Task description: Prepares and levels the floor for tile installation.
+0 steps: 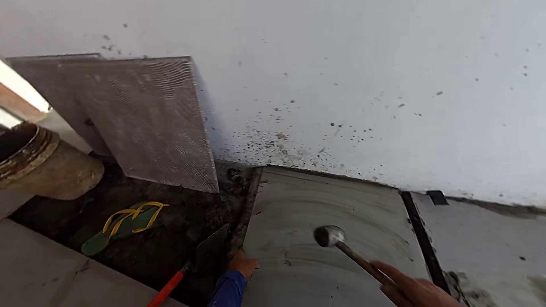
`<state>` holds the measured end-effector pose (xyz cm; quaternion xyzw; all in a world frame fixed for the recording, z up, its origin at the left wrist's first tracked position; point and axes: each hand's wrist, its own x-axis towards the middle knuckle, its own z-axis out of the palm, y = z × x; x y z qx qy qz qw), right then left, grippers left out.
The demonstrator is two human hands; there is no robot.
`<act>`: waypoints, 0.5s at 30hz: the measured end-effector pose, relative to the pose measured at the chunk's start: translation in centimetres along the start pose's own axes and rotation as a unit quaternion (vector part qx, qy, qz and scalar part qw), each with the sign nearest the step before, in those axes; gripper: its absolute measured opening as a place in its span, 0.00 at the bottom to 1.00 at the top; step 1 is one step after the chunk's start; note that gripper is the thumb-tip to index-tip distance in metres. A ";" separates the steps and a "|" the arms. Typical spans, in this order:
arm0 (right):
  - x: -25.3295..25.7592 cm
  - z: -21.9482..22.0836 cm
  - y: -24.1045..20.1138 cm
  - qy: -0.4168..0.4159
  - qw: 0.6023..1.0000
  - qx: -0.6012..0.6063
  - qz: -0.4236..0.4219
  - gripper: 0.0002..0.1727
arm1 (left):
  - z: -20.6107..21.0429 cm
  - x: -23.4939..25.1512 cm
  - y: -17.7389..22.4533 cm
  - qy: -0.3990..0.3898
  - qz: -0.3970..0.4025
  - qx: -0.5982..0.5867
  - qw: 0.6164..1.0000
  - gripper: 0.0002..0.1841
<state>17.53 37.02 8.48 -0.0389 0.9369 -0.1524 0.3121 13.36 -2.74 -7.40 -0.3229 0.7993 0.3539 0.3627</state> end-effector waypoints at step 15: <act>18.2 0.6 -31.0 -0.061 0.966 -0.248 0.051 0.40 | -0.1 2.7 -1.9 -0.020 0.029 -0.223 0.974 0.28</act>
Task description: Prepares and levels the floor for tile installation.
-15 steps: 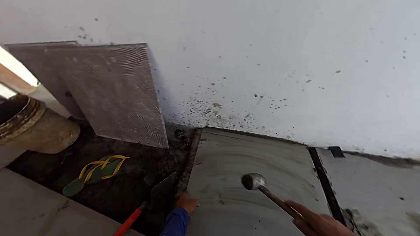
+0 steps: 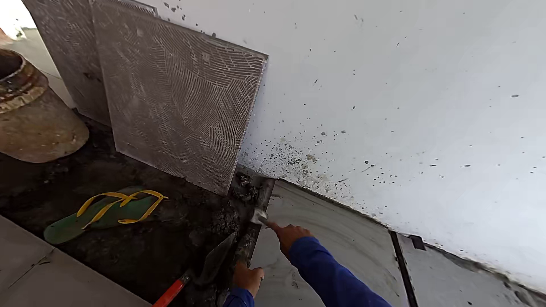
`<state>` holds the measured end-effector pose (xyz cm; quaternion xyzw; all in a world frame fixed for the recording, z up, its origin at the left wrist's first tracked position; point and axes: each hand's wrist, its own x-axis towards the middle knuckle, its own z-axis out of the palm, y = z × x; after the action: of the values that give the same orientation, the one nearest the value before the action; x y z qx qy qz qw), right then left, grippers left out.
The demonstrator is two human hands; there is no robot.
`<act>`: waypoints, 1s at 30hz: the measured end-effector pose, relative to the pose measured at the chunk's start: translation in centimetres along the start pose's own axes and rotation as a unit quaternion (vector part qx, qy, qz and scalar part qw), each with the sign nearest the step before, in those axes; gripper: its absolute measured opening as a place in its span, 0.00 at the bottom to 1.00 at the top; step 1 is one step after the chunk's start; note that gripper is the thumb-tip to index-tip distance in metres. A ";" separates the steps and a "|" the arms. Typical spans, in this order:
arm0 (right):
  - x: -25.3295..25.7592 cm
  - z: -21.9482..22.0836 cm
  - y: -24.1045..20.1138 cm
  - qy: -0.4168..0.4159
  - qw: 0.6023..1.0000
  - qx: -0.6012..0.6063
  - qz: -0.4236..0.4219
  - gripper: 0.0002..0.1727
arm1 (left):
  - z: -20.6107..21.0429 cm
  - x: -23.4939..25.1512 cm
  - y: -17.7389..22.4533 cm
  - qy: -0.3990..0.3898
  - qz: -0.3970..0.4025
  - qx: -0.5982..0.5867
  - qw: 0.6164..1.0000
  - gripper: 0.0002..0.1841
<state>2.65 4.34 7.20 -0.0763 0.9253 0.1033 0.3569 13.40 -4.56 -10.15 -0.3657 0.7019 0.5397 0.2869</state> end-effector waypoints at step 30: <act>-2.1 -1.2 -2.5 0.044 0.995 0.087 -0.028 0.44 | 1.6 -3.8 0.1 -0.033 0.020 -0.015 0.999 0.15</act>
<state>3.95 1.73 9.14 -0.0752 0.9430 0.0086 0.3241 15.47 -2.17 -7.44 -0.3380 0.6908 0.5676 0.2940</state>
